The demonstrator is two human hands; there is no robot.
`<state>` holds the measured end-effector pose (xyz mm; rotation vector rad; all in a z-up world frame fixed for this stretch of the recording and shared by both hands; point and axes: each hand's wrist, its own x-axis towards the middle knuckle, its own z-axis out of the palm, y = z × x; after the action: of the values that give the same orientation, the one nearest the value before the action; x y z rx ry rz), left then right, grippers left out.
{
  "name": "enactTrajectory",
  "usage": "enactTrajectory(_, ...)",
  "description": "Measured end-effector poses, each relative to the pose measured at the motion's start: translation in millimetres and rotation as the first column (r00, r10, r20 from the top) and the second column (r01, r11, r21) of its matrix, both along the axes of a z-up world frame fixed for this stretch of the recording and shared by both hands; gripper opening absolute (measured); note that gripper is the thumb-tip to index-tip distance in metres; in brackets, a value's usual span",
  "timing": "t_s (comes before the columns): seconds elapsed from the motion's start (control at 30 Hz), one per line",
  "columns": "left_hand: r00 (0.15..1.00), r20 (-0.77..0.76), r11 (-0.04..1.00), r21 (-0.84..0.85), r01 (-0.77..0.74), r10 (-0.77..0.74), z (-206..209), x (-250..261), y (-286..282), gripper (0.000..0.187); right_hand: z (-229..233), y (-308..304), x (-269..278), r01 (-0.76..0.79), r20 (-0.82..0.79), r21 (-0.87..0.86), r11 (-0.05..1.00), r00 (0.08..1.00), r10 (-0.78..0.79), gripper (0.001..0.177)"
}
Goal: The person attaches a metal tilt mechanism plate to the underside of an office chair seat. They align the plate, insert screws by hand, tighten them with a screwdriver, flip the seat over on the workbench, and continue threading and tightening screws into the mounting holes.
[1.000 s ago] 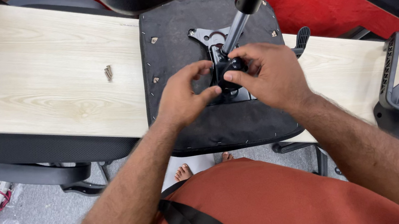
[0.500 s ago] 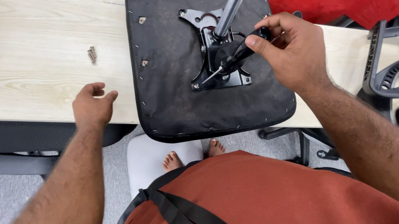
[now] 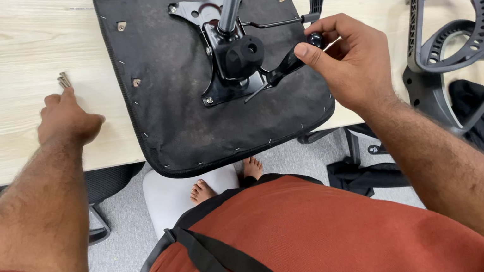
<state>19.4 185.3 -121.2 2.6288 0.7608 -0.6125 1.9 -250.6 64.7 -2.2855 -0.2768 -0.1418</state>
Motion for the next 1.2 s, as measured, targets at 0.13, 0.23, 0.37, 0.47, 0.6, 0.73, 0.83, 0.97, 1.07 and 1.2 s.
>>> enactTrajectory(0.13,0.998,-0.014,0.995,0.076,0.058,-0.058,-5.6,-0.3,-1.9,0.076,-3.4,-3.2,-4.2,-0.004,0.002,0.009,1.0,1.0,0.004,0.026)
enactTrajectory(0.23,0.997,0.0,0.994,0.083,0.075,-0.076,-8.4,-0.5,-0.6,0.076,-7.1,-3.1,-5.6,-0.03,0.021,-0.003,1.0,0.999,0.03,0.025)
enactTrajectory(0.37,0.994,-0.01,0.991,0.085,0.105,-0.105,-9.5,5.9,2.5,0.082,-11.5,-1.7,-10.3,-0.002,-0.026,-0.007,1.0,1.0,0.002,0.026)
enactTrajectory(0.47,0.989,-0.034,0.984,0.106,0.146,-0.143,-12.6,8.8,4.5,0.08,-15.2,0.9,-14.0,-0.022,-0.04,0.009,1.0,0.999,0.022,0.026)
enactTrajectory(0.6,0.982,-0.044,0.97,0.156,0.186,-0.182,-19.0,10.8,4.8,0.072,-19.9,3.8,-16.3,-0.048,-0.05,0.031,0.998,0.998,0.049,0.026)
enactTrajectory(0.73,0.974,-0.051,0.958,0.18,0.224,-0.219,-24.8,7.6,5.1,0.065,-23.8,5.5,-14.7,-0.065,-0.054,0.03,0.997,0.996,0.067,0.027)
enactTrajectory(0.83,0.977,-0.025,0.96,0.182,0.215,-0.214,-27.0,3.4,6.4,0.066,-25.2,6.9,-13.9,-0.076,-0.05,0.028,0.997,0.996,0.077,0.025)
enactTrajectory(0.97,0.98,0.042,0.967,0.175,0.183,-0.193,-31.2,8.1,10.6,0.076,-29.6,10.0,-12.4,-0.114,-0.036,0.043,0.993,0.993,0.115,0.024)
enactTrajectory(1.07,0.975,0.027,0.958,0.192,0.211,-0.22,-36.0,12.0,13.9,0.071,-30.8,10.4,-12.2,-0.108,-0.053,0.029,0.994,0.993,0.11,0.023)
enactTrajectory(1.2,0.971,0.001,0.946,0.224,0.234,-0.24,-39.8,11.8,16.3,0.059,-32.4,13.5,-12.3,-0.135,-0.063,0.065,0.989,0.988,0.139,0.023)
